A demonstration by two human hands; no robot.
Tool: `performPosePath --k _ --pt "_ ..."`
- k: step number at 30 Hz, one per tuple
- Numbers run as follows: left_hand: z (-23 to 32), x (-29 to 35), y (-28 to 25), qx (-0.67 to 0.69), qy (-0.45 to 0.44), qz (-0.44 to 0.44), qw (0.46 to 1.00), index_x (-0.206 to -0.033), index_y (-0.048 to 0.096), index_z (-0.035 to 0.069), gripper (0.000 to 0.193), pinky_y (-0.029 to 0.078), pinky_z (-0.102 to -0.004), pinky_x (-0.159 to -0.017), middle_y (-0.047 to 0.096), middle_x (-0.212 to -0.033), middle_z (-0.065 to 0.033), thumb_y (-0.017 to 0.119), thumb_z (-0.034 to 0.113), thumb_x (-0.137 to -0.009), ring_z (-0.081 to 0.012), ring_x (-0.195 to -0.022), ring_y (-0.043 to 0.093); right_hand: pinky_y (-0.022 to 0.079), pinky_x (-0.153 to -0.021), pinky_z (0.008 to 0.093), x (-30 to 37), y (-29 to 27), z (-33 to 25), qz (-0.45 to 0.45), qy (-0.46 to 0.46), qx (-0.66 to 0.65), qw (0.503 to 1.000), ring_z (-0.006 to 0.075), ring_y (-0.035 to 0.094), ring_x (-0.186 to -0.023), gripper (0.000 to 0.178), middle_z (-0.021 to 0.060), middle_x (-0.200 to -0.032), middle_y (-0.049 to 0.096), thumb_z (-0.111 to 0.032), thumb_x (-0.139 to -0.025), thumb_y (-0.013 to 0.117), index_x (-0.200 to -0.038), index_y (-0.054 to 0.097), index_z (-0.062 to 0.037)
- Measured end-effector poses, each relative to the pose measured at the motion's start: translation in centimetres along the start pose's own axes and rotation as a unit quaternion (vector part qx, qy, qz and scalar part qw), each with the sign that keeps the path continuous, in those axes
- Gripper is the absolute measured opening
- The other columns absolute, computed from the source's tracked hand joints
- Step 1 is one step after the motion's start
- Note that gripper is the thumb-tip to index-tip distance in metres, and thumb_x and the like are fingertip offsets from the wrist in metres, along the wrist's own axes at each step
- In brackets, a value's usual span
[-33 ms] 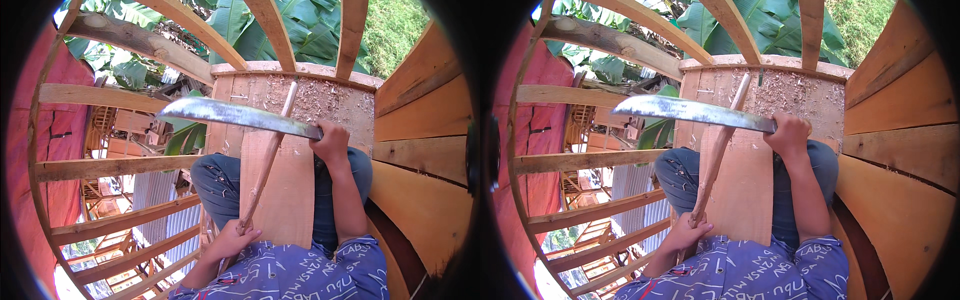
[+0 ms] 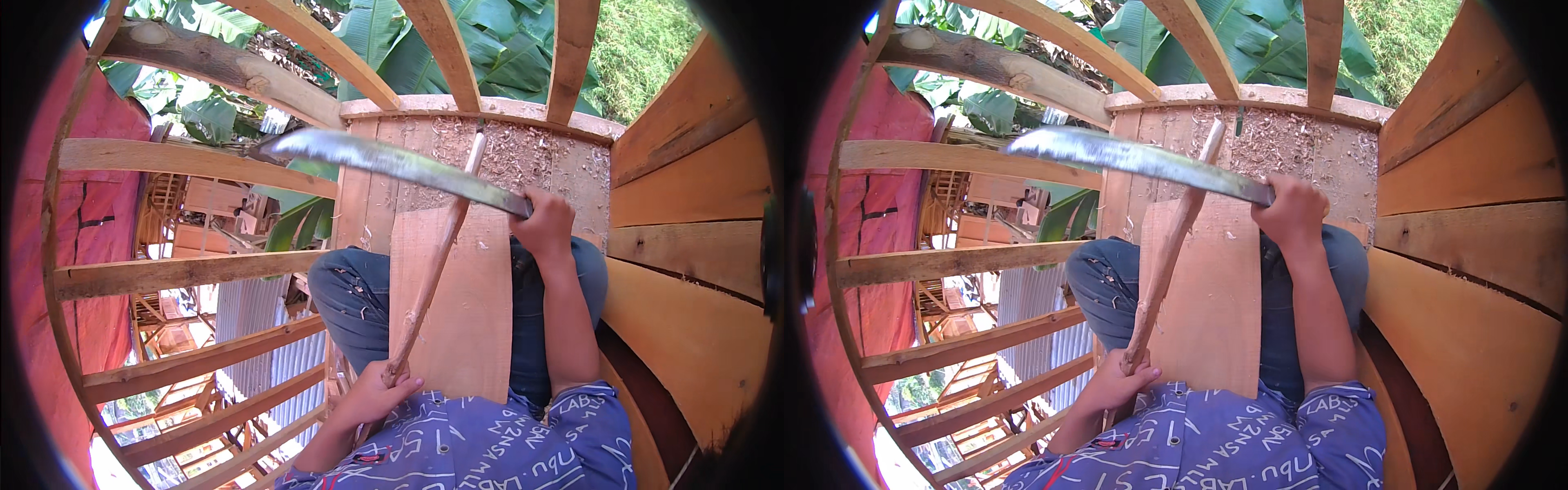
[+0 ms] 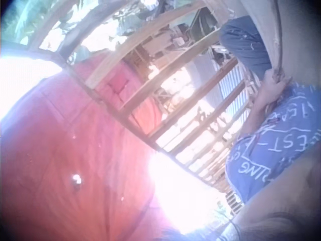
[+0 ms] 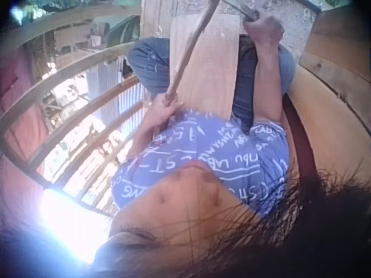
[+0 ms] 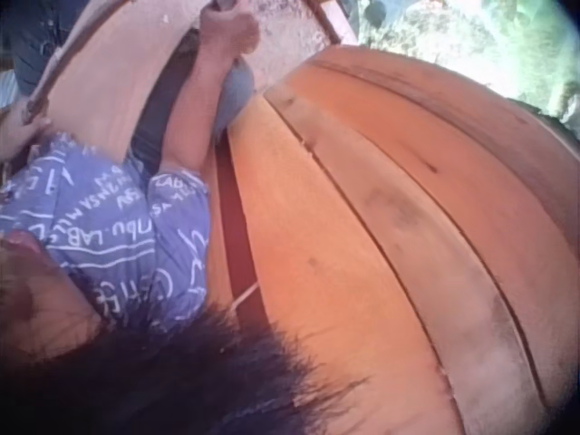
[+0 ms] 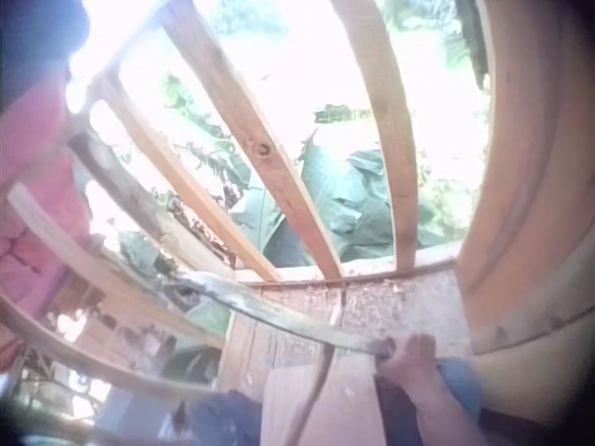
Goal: The person sits cross-legged on a wooden platform and uses a curved blade to shave and shape a rectangular piece of wood. They hold the wood steady with their left hand while repeatedly drawing the blade along its surface to remove thin strips of material.
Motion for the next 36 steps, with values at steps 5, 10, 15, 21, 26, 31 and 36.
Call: performPosePath --k 5,10,15,21,26,31,36 --pt "0.3 0.1 1.0 0.005 -0.063 -0.029 0.998 -0.065 0.043 0.007 0.036 0.032 -0.0261 -0.049 0.041 -0.057 0.0041 0.068 0.021 -0.087 -0.0046 -0.056 0.038 0.050 -0.061 0.0458 -1.0 -1.3 2.0 0.008 0.063 -0.070 0.996 0.0382 0.062 -0.067 0.012 0.0172 -0.066 0.062 -0.018 -0.071 0.065 -0.072 0.066 -0.0070" --pt "1.2 -1.2 0.7 -0.050 0.002 -0.002 0.999 -0.064 0.040 0.008 0.038 0.032 -0.0267 -0.050 0.040 -0.057 0.0031 0.068 0.021 -0.087 -0.0051 -0.057 0.037 0.049 -0.057 0.0438 0.9 -0.8 -1.3 -0.004 -0.041 -0.083 0.996 0.0353 0.062 -0.063 0.010 0.0142 -0.065 0.062 -0.019 -0.070 0.065 -0.070 0.066 -0.0093" --pt "1.3 0.0 0.5 -0.018 -0.012 0.008 1.000 -0.065 0.039 0.008 0.038 0.032 -0.0267 -0.050 0.039 -0.057 0.0030 0.067 0.021 -0.087 -0.0053 -0.057 0.036 0.048 -0.056 0.0416 0.5 -0.4 -0.2 -0.015 -0.020 -0.036 0.999 0.0320 0.063 -0.061 0.010 0.0103 -0.063 0.063 -0.022 -0.069 0.066 -0.069 0.067 -0.0119" --pt "1.8 0.2 0.6 -0.032 -0.043 -0.011 0.999 -0.067 0.042 0.008 0.032 0.040 -0.0254 -0.052 0.045 -0.061 0.0021 0.066 0.015 -0.087 -0.0067 -0.058 0.047 0.049 -0.058 0.0428 0.4 -0.4 0.6 -0.001 -0.010 -0.023 1.000 0.0342 0.063 -0.064 0.011 0.0130 -0.064 0.063 -0.021 -0.070 0.065 -0.070 0.067 -0.0099" --pt "0.3 2.5 -0.1 -0.024 -0.063 -0.022 0.997 -0.069 0.044 0.008 0.030 0.040 -0.0251 -0.052 0.045 -0.062 0.0021 0.066 0.017 -0.087 -0.0069 -0.057 0.046 0.050 -0.061 0.0443 -1.1 -1.3 3.0 0.014 0.100 -0.009 0.995 0.0370 0.064 -0.067 0.017 0.0151 -0.066 0.064 -0.023 -0.073 0.065 -0.075 0.069 -0.0071" --pt "-0.2 0.5 0.4 0.019 -0.049 -0.035 0.998 -0.071 0.044 0.009 0.030 0.039 -0.0248 -0.052 0.044 -0.063 0.0023 0.067 0.018 -0.087 -0.0063 -0.057 0.045 0.050 -0.060 0.0438 -1.3 -2.1 2.9 -0.019 0.136 -0.092 0.986 0.0368 0.062 -0.064 0.017 0.0157 -0.065 0.063 -0.022 -0.075 0.065 -0.076 0.068 -0.0051" --pt "1.8 -1.2 0.7 0.027 -0.015 -0.055 0.998 -0.069 0.041 0.010 0.032 0.039 -0.0245 -0.052 0.043 -0.063 0.0031 0.066 0.018 -0.088 -0.0058 -0.058 0.045 0.049 -0.058 0.0428 0.9 -1.4 -1.2 -0.006 -0.031 -0.084 0.996 0.0358 0.062 -0.062 0.011 0.0144 -0.061 0.060 -0.019 -0.073 0.064 -0.068 0.065 -0.0082"
Point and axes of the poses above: each hand's wrist, its own x-axis away from the middle knuckle, its own y-axis out of the palm, z = x × y, the point moved 6 cm from there along -x, towards the middle knuckle
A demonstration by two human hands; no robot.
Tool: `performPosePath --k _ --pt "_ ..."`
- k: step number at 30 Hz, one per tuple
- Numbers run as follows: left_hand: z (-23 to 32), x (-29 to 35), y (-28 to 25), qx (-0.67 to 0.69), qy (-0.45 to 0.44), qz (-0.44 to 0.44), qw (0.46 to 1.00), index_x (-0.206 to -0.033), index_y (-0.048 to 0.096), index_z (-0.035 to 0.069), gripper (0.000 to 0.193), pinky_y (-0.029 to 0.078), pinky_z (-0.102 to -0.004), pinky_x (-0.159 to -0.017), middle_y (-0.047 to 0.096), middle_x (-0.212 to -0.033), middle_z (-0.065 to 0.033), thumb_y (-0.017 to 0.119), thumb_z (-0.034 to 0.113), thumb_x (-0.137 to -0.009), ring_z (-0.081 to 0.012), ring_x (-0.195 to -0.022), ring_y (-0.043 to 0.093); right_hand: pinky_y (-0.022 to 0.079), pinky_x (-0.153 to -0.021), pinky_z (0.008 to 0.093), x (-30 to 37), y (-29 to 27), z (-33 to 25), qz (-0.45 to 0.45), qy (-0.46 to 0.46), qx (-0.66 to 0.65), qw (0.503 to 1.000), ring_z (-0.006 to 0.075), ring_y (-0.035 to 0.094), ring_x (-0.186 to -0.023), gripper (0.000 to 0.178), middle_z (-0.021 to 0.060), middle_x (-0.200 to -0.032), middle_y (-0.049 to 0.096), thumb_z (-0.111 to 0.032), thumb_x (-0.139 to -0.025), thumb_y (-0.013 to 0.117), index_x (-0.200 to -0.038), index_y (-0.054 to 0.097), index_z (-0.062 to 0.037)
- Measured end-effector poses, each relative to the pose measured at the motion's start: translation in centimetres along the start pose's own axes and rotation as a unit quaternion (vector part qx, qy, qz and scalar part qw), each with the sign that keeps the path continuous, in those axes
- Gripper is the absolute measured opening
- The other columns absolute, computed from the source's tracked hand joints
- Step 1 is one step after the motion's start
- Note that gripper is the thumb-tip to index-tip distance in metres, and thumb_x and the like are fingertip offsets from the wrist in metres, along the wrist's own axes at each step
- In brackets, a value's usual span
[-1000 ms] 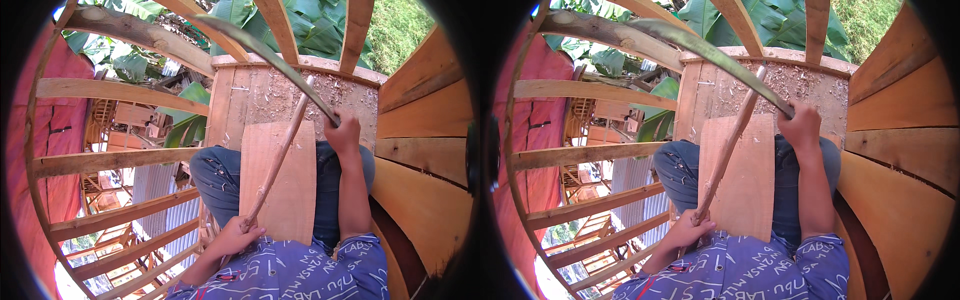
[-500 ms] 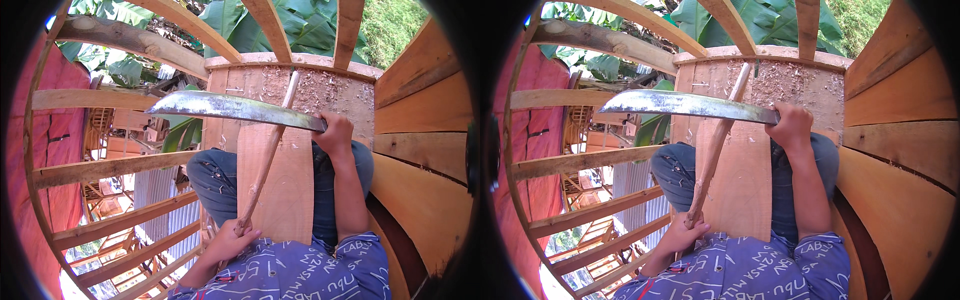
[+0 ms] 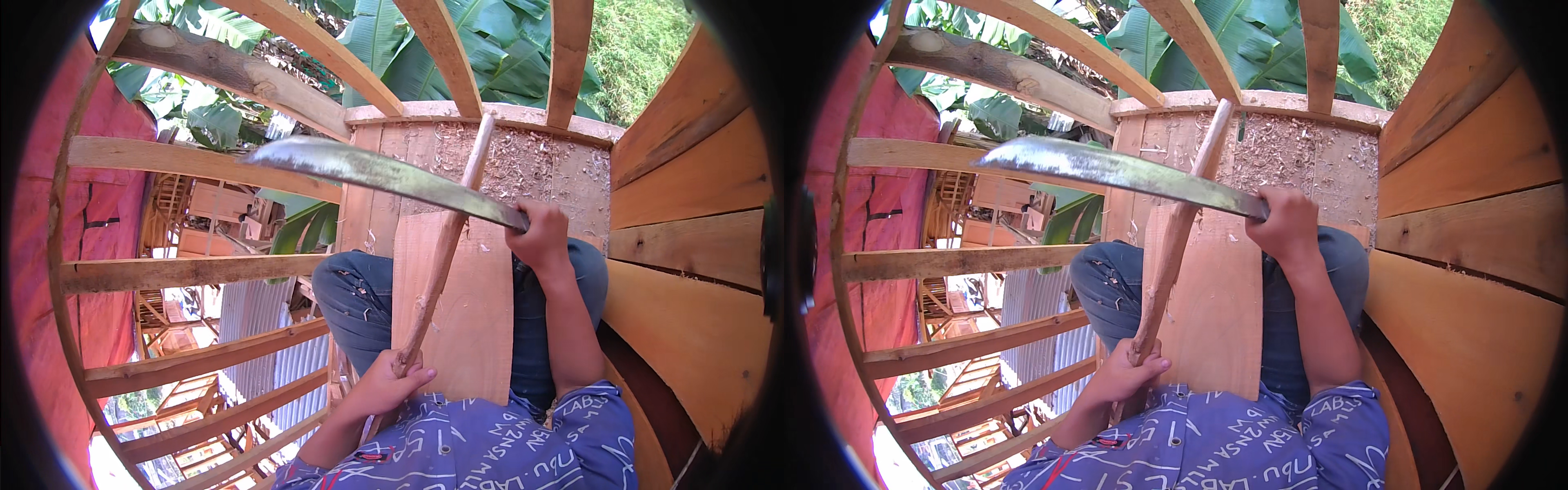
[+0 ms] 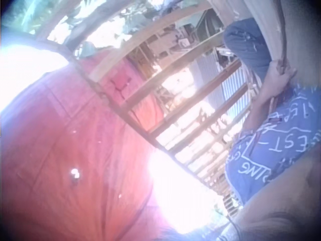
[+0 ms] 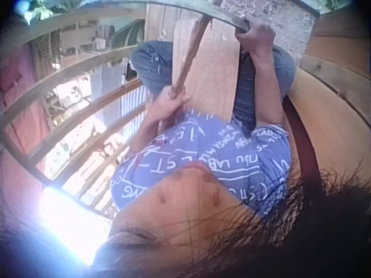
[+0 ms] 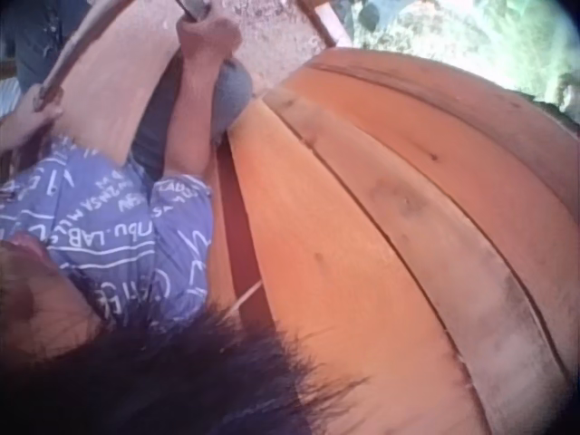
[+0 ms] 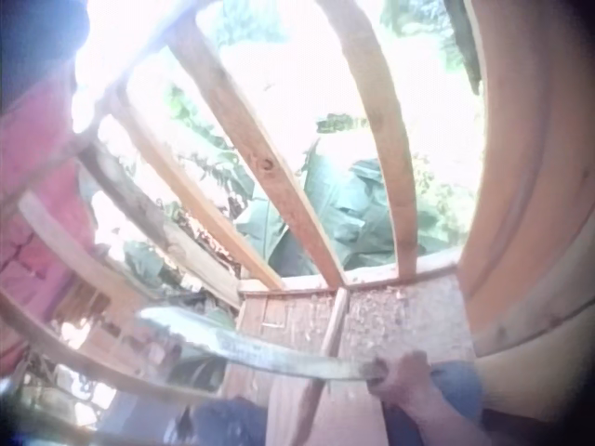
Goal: The person sits cross-legged on a wooden platform and uses a curved blade to shave and shape a rectangular piece of wood. They hold the wood steady with their left hand while repeatedly drawing the blade along its surface to remove thin strips of material.
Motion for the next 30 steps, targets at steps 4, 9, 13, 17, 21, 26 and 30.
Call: performPosePath --k 4,9,13,17,21,26,30 --pt "-0.2 0.9 -0.1 -0.033 0.006 0.016 0.999 -0.069 0.040 0.010 0.033 0.039 -0.0247 -0.052 0.042 -0.063 0.0034 0.066 0.018 -0.088 -0.0060 -0.058 0.045 0.048 -0.056 0.0435 -0.3 0.7 0.2 -0.003 -0.008 0.012 1.000 0.0351 0.061 -0.060 0.012 0.0137 -0.061 0.060 -0.021 -0.070 0.065 -0.066 0.064 -0.0097" --pt "-0.9 1.1 0.1 -0.045 -0.008 0.056 0.997 -0.064 0.038 0.008 0.039 0.030 -0.0272 -0.050 0.038 -0.058 0.0033 0.068 0.021 -0.086 -0.0061 -0.057 0.035 0.047 -0.056 0.0435 -0.2 0.5 1.4 -0.005 0.008 0.057 0.998 0.0348 0.062 -0.061 0.014 0.0123 -0.062 0.062 -0.023 -0.072 0.065 -0.067 0.065 -0.0101" --pt "-2.0 3.5 0.5 -0.077 -0.020 0.043 0.996 -0.065 0.042 0.008 0.037 0.030 -0.0272 -0.050 0.038 -0.057 0.0033 0.069 0.023 -0.086 -0.0063 -0.057 0.036 0.050 -0.062 0.0436 -2.0 -0.4 4.5 0.018 0.138 0.084 0.987 0.0359 0.064 -0.067 0.018 0.0131 -0.066 0.065 -0.026 -0.075 0.064 -0.072 0.067 -0.0077" --pt "-2.4 5.1 -0.3 -0.104 -0.041 0.090 0.990 -0.066 0.045 0.007 0.036 0.030 -0.0276 -0.050 0.038 -0.058 0.0034 0.070 0.023 -0.085 -0.0069 -0.057 0.036 0.052 -0.067 0.0437 -3.1 -2.0 6.2 0.039 0.232 0.065 0.970 0.0372 0.065 -0.072 0.021 0.0161 -0.069 0.065 -0.026 -0.076 0.064 -0.078 0.068 -0.0056" --pt "-0.5 4.3 -3.0 -0.129 0.037 0.225 0.965 -0.076 0.049 0.000 0.035 0.039 -0.0348 -0.054 0.050 -0.058 -0.0065 0.060 0.030 -0.091 -0.0164 -0.056 0.050 0.051 -0.064 0.0447 -1.5 -1.0 3.1 -0.004 0.111 0.051 0.993 0.0392 0.063 -0.070 0.019 0.0182 -0.067 0.063 -0.024 -0.074 0.064 -0.076 0.068 -0.0058" --pt "-0.7 3.8 -4.3 -0.273 0.085 0.257 0.923 -0.083 0.051 -0.001 0.043 0.043 -0.0457 -0.058 0.055 -0.064 -0.0238 0.056 0.040 -0.091 -0.0410 -0.064 0.059 0.048 -0.058 0.0457 -0.3 1.1 0.5 -0.017 0.009 0.095 0.995 0.0386 0.061 -0.064 0.012 0.0170 -0.064 0.060 -0.020 -0.068 0.064 -0.068 0.062 -0.0079" --pt "-0.5 3.2 -4.7 -0.362 0.110 0.303 0.875 -0.082 0.053 0.001 0.043 0.044 -0.0466 -0.053 0.057 -0.060 -0.0206 0.061 0.043 -0.087 -0.0398 -0.059 0.060 0.047 -0.056 0.0447 0.3 1.7 -0.2 -0.043 -0.052 0.126 0.990 0.0373 0.061 -0.063 0.010 0.0155 -0.063 0.060 -0.019 -0.068 0.063 -0.070 0.062 -0.0093"
Point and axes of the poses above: each hand's wrist, its own x-axis away from the middle knuckle, its own y-axis out of the palm, z = x × y, the point moved 6 cm from there along -x, towards the middle knuckle
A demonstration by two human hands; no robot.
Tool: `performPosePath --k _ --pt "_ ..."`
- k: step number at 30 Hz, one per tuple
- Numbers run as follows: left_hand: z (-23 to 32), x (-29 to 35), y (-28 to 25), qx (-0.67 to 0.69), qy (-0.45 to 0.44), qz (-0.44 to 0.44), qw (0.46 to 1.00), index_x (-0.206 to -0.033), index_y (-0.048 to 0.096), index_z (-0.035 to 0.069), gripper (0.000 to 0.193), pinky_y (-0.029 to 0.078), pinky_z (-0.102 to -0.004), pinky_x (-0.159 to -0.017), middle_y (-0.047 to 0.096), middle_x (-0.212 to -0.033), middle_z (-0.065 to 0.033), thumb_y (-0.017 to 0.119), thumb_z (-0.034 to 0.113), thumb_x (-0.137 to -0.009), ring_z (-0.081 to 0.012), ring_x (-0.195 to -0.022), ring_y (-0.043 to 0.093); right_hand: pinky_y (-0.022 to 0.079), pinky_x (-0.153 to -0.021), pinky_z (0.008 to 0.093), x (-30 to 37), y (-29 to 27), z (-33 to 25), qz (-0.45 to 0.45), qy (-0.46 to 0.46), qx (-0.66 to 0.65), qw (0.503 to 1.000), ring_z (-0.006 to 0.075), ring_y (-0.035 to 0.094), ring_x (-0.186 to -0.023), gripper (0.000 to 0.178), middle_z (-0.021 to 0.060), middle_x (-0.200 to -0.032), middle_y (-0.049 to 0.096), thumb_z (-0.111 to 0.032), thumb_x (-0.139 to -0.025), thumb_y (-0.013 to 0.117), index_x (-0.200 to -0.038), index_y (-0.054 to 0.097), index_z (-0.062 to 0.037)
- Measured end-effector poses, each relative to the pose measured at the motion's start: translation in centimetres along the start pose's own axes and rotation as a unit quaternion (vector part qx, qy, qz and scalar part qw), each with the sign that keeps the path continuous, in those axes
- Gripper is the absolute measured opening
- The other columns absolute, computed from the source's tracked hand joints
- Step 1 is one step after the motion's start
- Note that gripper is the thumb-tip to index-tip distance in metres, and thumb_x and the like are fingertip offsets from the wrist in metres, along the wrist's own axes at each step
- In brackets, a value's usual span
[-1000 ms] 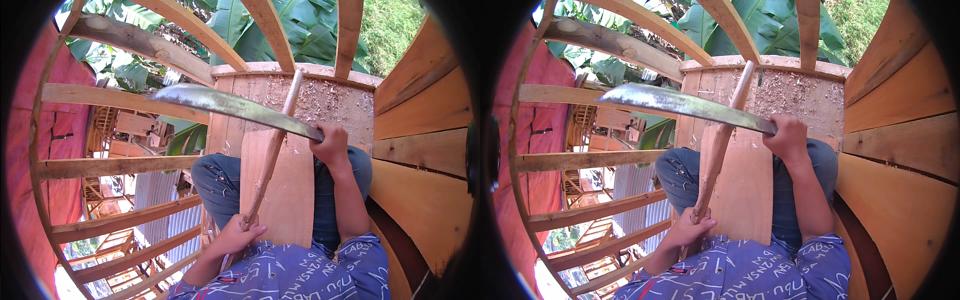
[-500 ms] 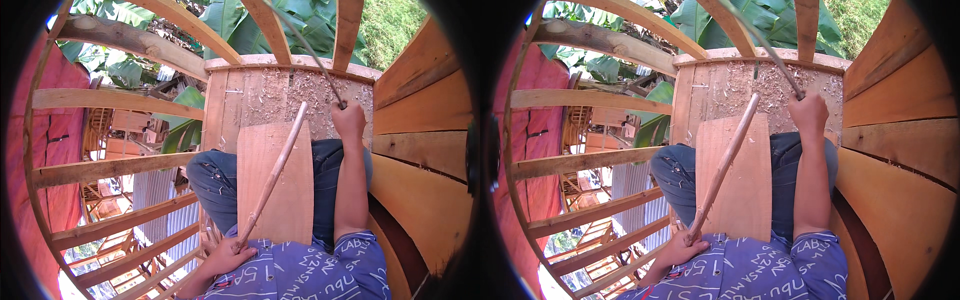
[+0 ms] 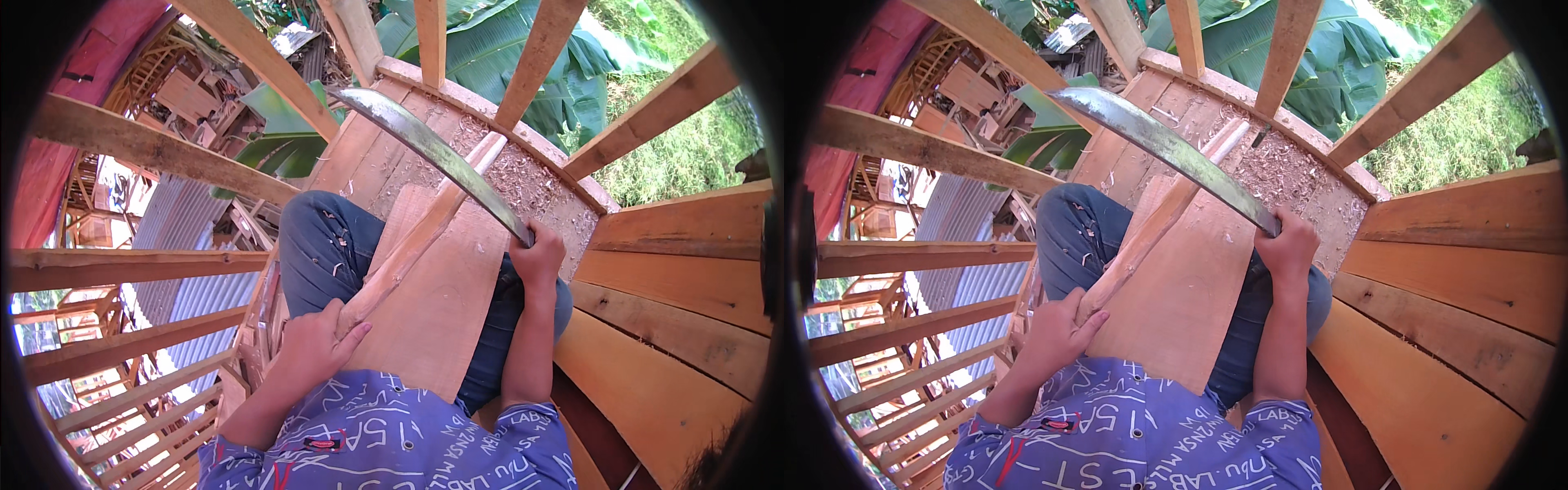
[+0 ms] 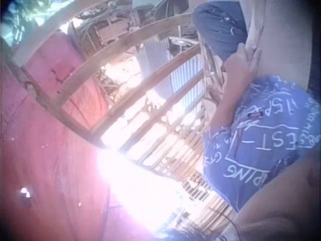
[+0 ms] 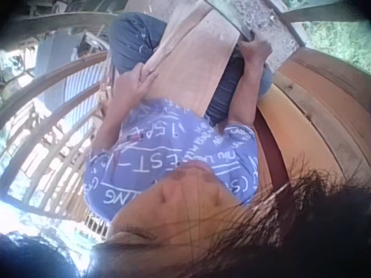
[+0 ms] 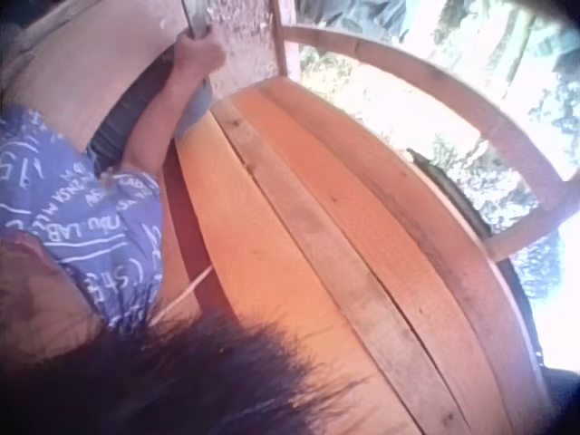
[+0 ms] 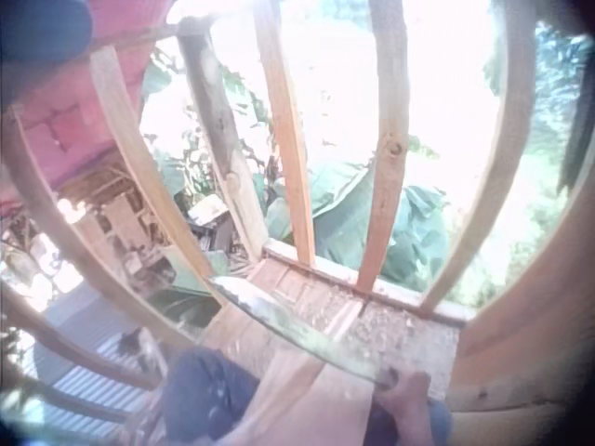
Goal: The person sits cross-legged on a wooden platform and uses a curved blade to shave and shape a rectangular piece of wood. They hold the wood steady with their left hand while repeatedly drawing the blade along its surface to remove thin strips of material.
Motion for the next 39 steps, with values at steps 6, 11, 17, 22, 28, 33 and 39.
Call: performPosePath --k 6,11,17,22,28,33,39 --pt "-2.0 -0.5 1.4 0.017 0.002 0.034 0.999 -0.079 0.055 0.004 0.040 0.044 -0.0438 -0.052 0.054 -0.057 -0.0171 0.069 0.041 -0.080 -0.0368 -0.057 0.059 0.047 -0.057 0.0445 -0.2 0.0 -1.2 -0.015 -0.028 0.050 0.998 0.0374 0.061 -0.063 0.011 0.0157 -0.062 0.060 -0.019 -0.070 0.064 -0.069 0.062 -0.0084" --pt "-5.6 -0.2 2.5 0.029 0.008 0.043 0.999 -0.076 0.054 0.004 0.043 0.045 -0.0418 -0.048 0.054 -0.052 -0.0151 0.068 0.045 -0.081 -0.0341 -0.052 0.060 0.046 -0.057 0.0447 -2.3 -0.4 1.8 0.008 0.050 0.116 0.992 0.0384 0.060 -0.063 0.016 0.0171 -0.063 0.060 -0.021 -0.074 0.066 -0.072 0.065 -0.0052" --pt "-7.4 -2.8 3.2 0.082 0.058 0.038 0.994 -0.078 0.057 0.003 0.046 0.046 -0.0419 -0.048 0.056 -0.053 -0.0147 0.065 0.049 -0.082 -0.0328 -0.051 0.060 0.045 -0.055 0.0434 -0.5 0.7 -4.8 -0.045 -0.052 0.096 0.993 0.0392 0.058 -0.060 0.014 0.0179 -0.062 0.058 -0.015 -0.068 0.066 -0.070 0.059 -0.0035" --pt "-8.8 -4.2 3.9 0.146 0.035 -0.033 0.988 -0.085 0.059 0.001 0.054 0.047 -0.0427 -0.051 0.058 -0.057 -0.0168 0.056 0.055 -0.086 -0.0350 -0.055 0.061 0.045 -0.057 0.0449 -1.7 2.0 -4.2 -0.068 -0.087 0.196 0.974 0.0397 0.059 -0.065 0.012 0.0182 -0.066 0.059 -0.011 -0.064 0.065 -0.074 0.060 -0.0051" --pt "-9.3 -4.5 4.1 0.178 0.045 -0.093 0.979 -0.090 0.060 -0.002 0.063 0.047 -0.0440 -0.051 0.058 -0.056 -0.0171 0.047 0.059 -0.090 -0.0350 -0.056 0.062 0.043 -0.060 0.0478 -1.6 2.0 -2.8 -0.037 -0.110 0.201 0.973 0.0402 0.059 -0.067 0.014 0.0178 -0.069 0.060 -0.012 -0.067 0.065 -0.079 0.062 -0.0047" --pt "-9.7 -4.3 4.3 0.183 0.041 -0.129 0.974 -0.088 0.062 -0.004 0.062 0.047 -0.0446 -0.053 0.059 -0.059 -0.0187 0.047 0.056 -0.091 -0.0357 -0.056 0.061 0.044 -0.060 0.0463 -2.5 -0.2 -1.3 -0.014 -0.124 0.332 0.935 0.0390 0.060 -0.067 0.016 0.0180 -0.071 0.062 -0.016 -0.076 0.064 -0.083 0.064 -0.0004" --pt "-9.1 -5.3 4.2 0.169 0.056 -0.105 0.978 -0.089 0.063 -0.003 0.063 0.047 -0.0438 -0.051 0.058 -0.056 -0.0177 0.046 0.058 -0.090 -0.0351 -0.054 0.061 0.040 -0.058 0.0486 -2.8 -4.2 2.4 0.022 0.030 0.187 0.982 0.0385 0.057 -0.063 0.026 0.0180 -0.065 0.058 -0.020 -0.088 0.059 -0.075 0.058 0.0019"
Point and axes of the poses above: each hand's wrist, its own x-axis away from the middle knuckle, its own y-axis out of the palm, z = x × y, the point moved 6 cm from there along -x, towards the middle knuckle
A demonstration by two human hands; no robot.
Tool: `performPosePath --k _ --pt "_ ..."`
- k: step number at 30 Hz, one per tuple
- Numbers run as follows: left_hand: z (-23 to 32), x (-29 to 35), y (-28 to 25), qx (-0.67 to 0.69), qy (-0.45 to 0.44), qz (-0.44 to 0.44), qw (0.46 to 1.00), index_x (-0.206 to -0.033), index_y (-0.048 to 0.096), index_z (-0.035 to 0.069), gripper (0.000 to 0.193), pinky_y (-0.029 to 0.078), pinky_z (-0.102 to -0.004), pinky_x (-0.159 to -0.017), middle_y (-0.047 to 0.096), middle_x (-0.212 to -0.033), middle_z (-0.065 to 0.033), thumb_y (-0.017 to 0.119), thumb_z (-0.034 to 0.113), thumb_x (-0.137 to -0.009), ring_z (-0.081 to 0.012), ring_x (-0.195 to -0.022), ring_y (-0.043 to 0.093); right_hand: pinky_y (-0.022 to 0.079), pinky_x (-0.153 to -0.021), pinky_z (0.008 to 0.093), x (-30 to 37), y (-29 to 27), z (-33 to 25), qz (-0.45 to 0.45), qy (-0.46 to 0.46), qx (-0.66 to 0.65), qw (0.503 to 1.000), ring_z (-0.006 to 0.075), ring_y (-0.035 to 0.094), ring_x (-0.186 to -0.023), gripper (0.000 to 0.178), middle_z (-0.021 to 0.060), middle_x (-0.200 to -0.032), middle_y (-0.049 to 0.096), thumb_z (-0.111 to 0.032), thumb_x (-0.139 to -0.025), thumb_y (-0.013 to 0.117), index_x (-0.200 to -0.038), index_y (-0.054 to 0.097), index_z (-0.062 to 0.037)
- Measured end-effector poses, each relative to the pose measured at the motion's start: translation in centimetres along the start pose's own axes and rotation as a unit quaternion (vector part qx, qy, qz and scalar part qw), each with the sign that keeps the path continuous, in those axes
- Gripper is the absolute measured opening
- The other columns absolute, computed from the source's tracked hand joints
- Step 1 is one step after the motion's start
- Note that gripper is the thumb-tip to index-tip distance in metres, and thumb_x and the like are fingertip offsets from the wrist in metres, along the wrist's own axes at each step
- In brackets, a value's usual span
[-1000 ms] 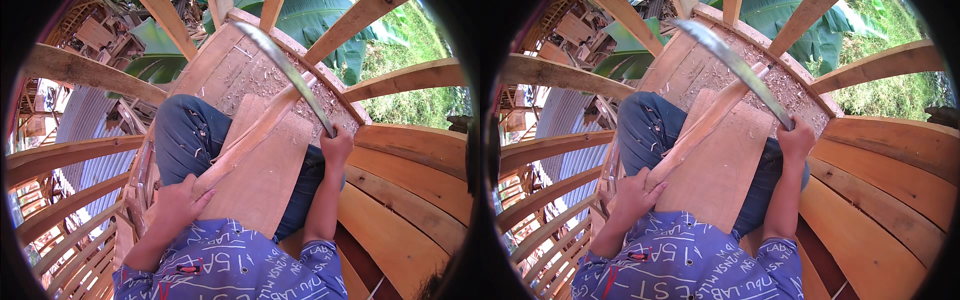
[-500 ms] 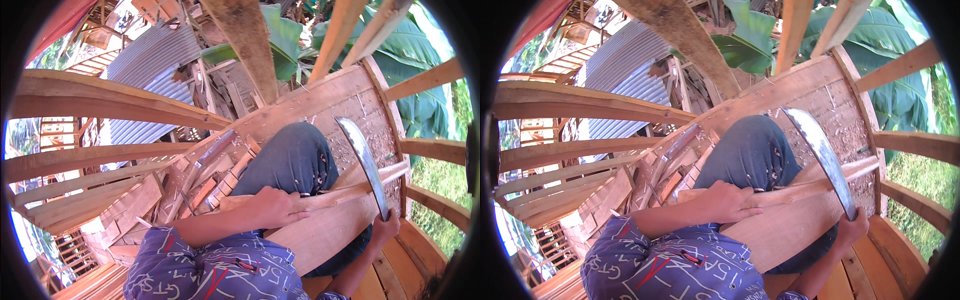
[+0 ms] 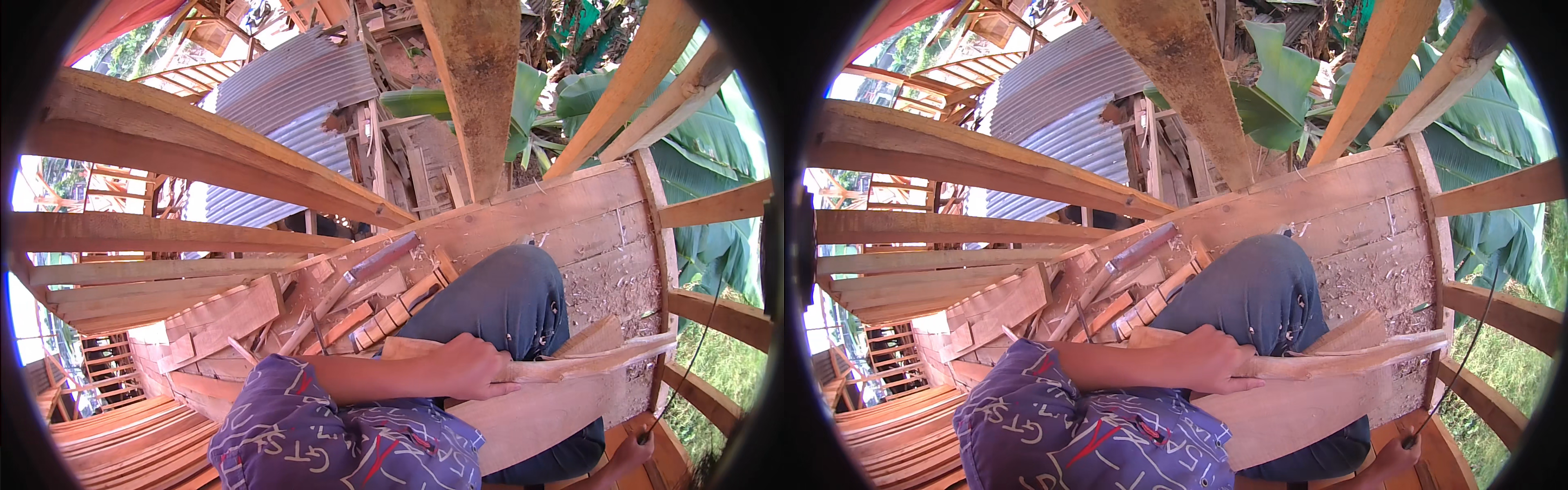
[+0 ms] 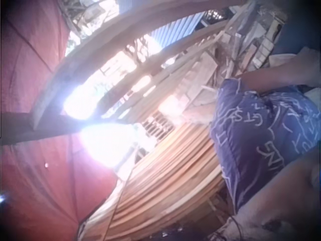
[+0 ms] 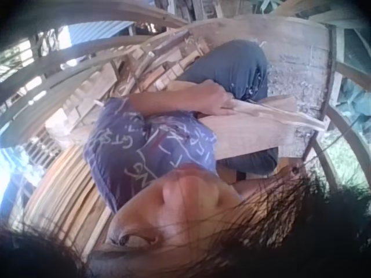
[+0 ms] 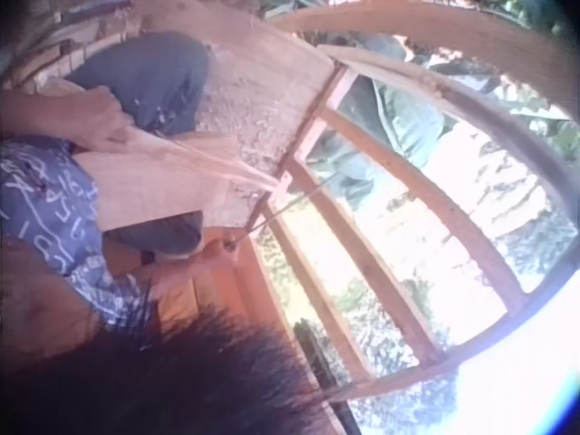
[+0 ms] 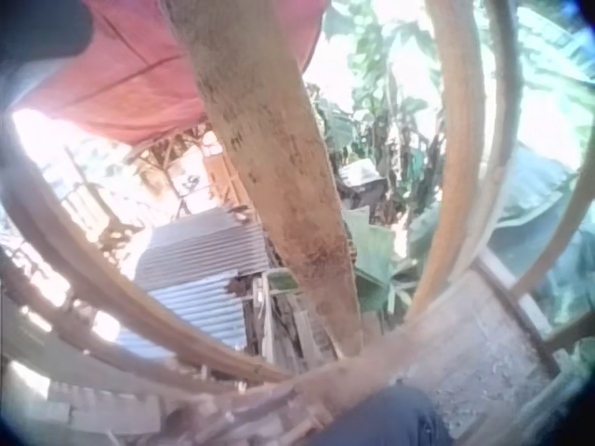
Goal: The person sits cross-legged on a wooden platform and uses a curved blade to shave and shape a rectangular piece of wood. They hold the wood steady with their left hand while repeatedly drawing the blade along its surface to remove thin strips of material.
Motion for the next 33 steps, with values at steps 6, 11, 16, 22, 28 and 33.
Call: performPosePath --k 6,11,16,22,28,33 --pt "0.3 0.3 -0.5 -0.020 -0.006 0.016 1.000 -0.083 0.064 0.000 0.057 0.049 -0.0452 -0.055 0.060 -0.059 -0.0177 0.049 0.055 -0.089 -0.0357 -0.058 0.062 0.039 -0.055 0.0487 3.6 1.3 -9.2 -0.054 -0.161 0.032 0.985 0.0389 0.055 -0.061 0.012 0.0164 -0.063 0.057 -0.012 -0.067 0.065 -0.073 0.059 -0.0039" --pt "-0.3 0.2 -0.2 -0.036 -0.027 0.031 0.998 -0.078 0.062 0.003 0.051 0.047 -0.0446 -0.053 0.058 -0.056 -0.0175 0.056 0.053 -0.086 -0.0356 -0.056 0.061 0.044 -0.056 0.0478 0.6 1.9 -6.1 -0.027 -0.066 0.081 0.994 0.0392 0.058 -0.061 0.013 0.0169 -0.062 0.059 -0.016 -0.071 0.067 -0.071 0.062 -0.0045" --pt "0.1 -0.6 0.3 -0.014 -0.019 0.069 0.997 -0.074 0.061 0.005 0.047 0.047 -0.0444 -0.051 0.059 -0.055 -0.0158 0.064 0.051 -0.080 -0.0351 -0.053 0.061 0.040 -0.051 0.0431 0.6 -1.1 -3.6 -0.042 0.054 -0.003 0.998 0.0382 0.056 -0.054 0.019 0.0192 -0.055 0.052 -0.018 -0.075 0.065 -0.067 0.060 -0.0011" --pt "-0.2 -0.3 0.7 -0.039 -0.019 0.076 0.996 -0.072 0.059 0.005 0.045 0.044 -0.0432 -0.051 0.056 -0.053 -0.0156 0.067 0.048 -0.079 -0.0346 -0.053 0.060 0.044 -0.052 0.0426 4.0 0.5 -8.8 -0.081 -0.094 -0.005 0.992 0.0356 0.059 -0.057 0.011 0.0158 -0.058 0.057 -0.015 -0.065 0.066 -0.068 0.061 -0.0056" --pt "0.0 -0.5 0.2 -0.031 -0.023 0.061 0.997 -0.071 0.059 0.005 0.043 0.043 -0.0431 -0.053 0.056 -0.054 -0.0151 0.068 0.047 -0.078 -0.0345 -0.053 0.059 0.045 -0.056 0.0449 0.9 1.1 -3.0 -0.066 0.039 0.080 0.994 0.0371 0.060 -0.061 0.014 0.0162 -0.060 0.059 -0.018 -0.069 0.066 -0.071 0.064 -0.0047" --pt "-0.1 -0.8 0.4 -0.027 -0.029 0.067 0.997 -0.071 0.059 0.005 0.044 0.043 -0.0429 -0.053 0.055 -0.053 -0.0147 0.068 0.047 -0.077 -0.0347 -0.053 0.059 0.045 -0.054 0.0445 0.9 -0.9 -1.4 -0.087 0.117 0.063 0.987 0.0381 0.058 -0.056 0.015 0.0182 -0.056 0.055 -0.016 -0.072 0.066 -0.068 0.061 -0.0022"
Point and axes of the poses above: each hand's wrist, its own x-axis away from the middle knuckle, its own y-axis out of the palm, z = x × y, the point moved 6 cm from there along -x, towards the middle knuckle
